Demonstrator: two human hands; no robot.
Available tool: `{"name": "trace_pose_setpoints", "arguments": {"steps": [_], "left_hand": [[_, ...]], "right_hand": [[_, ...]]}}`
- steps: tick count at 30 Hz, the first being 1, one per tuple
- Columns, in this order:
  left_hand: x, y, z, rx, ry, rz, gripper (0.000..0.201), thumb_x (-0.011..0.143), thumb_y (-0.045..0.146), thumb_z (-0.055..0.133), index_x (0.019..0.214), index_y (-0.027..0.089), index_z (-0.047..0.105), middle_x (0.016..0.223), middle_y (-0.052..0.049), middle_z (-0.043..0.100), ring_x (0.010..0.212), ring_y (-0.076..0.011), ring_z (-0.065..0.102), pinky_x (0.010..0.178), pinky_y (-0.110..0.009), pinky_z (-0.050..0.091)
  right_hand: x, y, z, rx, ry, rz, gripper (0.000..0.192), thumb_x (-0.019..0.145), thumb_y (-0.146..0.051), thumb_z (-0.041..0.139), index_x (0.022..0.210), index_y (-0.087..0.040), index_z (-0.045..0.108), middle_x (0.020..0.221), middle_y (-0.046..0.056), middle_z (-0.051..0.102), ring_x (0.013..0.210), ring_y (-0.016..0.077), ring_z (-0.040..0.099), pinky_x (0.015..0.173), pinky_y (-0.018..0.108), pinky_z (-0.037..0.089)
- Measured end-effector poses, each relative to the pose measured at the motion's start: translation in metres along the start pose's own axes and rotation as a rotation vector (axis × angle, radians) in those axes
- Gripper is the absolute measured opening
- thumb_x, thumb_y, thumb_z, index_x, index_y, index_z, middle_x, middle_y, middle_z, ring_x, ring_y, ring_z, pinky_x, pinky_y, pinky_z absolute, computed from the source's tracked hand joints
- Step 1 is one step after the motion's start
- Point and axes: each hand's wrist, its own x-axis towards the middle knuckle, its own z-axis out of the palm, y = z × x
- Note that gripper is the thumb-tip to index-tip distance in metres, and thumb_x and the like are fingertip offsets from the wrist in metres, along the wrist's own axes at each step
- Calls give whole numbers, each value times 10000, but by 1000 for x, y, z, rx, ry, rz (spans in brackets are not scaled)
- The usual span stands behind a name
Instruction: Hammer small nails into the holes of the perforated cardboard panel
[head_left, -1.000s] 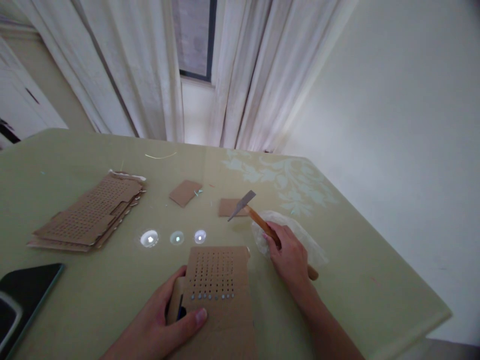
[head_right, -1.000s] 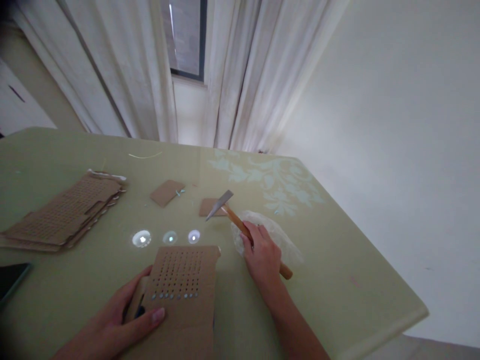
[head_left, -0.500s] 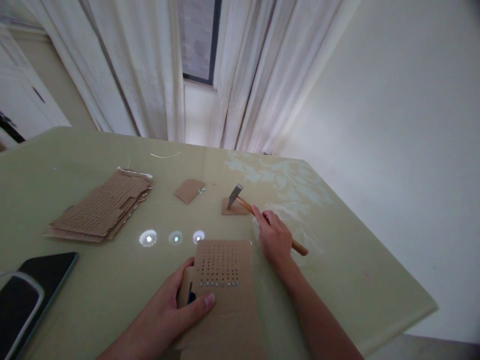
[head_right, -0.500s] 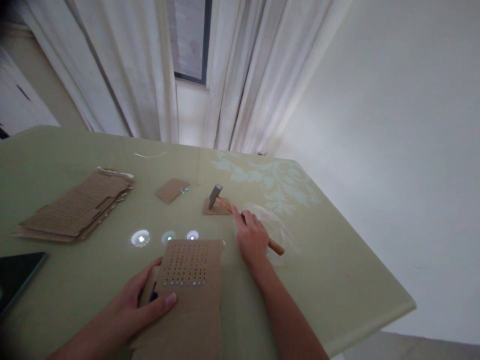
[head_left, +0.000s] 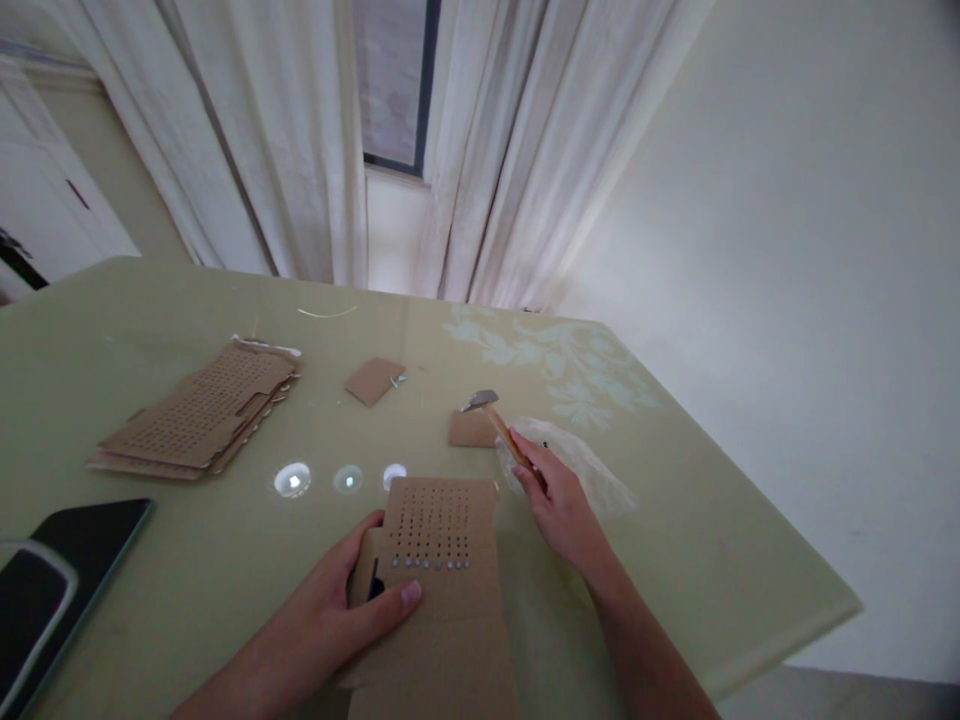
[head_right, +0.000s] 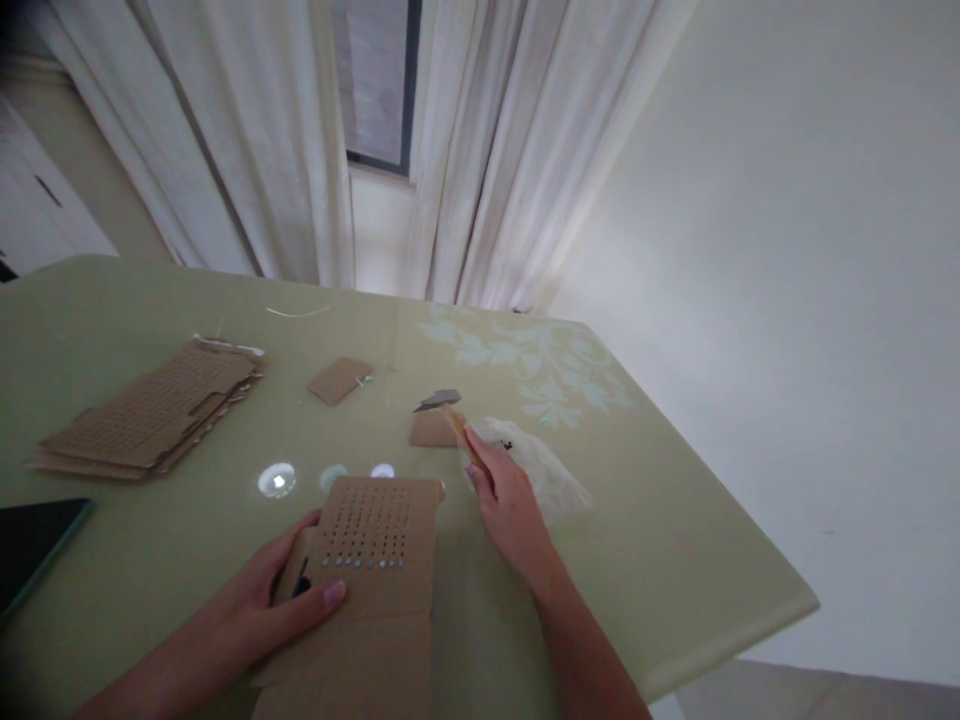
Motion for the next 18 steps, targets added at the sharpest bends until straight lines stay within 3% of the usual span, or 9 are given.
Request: {"name": "trace_pose_setpoints", "arguments": {"steps": [9, 13, 16, 18], "left_hand": [[-2, 3, 1, 5, -2, 14, 818, 767, 683, 930, 1407, 232, 693, 1366, -131, 821, 1224, -382, 791, 1041, -463, 680], [-2, 0, 3, -5, 59, 30, 767, 752, 668, 939, 1351, 238, 730, 1293, -109, 848, 1159, -365, 813, 985, -432, 701], [-2, -1, 2, -2, 116, 45, 733, 772, 681, 924, 1335, 247, 743, 1287, -104, 850, 1154, -359, 817, 943, -406, 711], [-1, -1, 0, -28, 94, 44, 733, 788, 687, 918, 1344, 245, 741, 1280, -110, 850, 1101, -353, 831, 872, -392, 724]], "right_hand": [[-9, 2, 18, -54, -110, 133, 592, 1100, -192, 474, 1680, -241, 584, 1095, 130, 741, 997, 297, 739, 898, 412, 624], [-7, -2, 21, -124, -138, 183, 608, 1086, -184, 495, 1681, -278, 585, 1132, 122, 711, 923, 267, 728, 835, 371, 605], [-7, -6, 20, -185, -149, 191, 588, 1100, -187, 466, 1665, -272, 605, 1186, 153, 699, 966, 292, 721, 833, 392, 600], [-6, -8, 17, -217, -158, 177, 597, 1095, -170, 469, 1669, -272, 600, 1167, 154, 697, 1021, 312, 707, 876, 412, 595]]}}
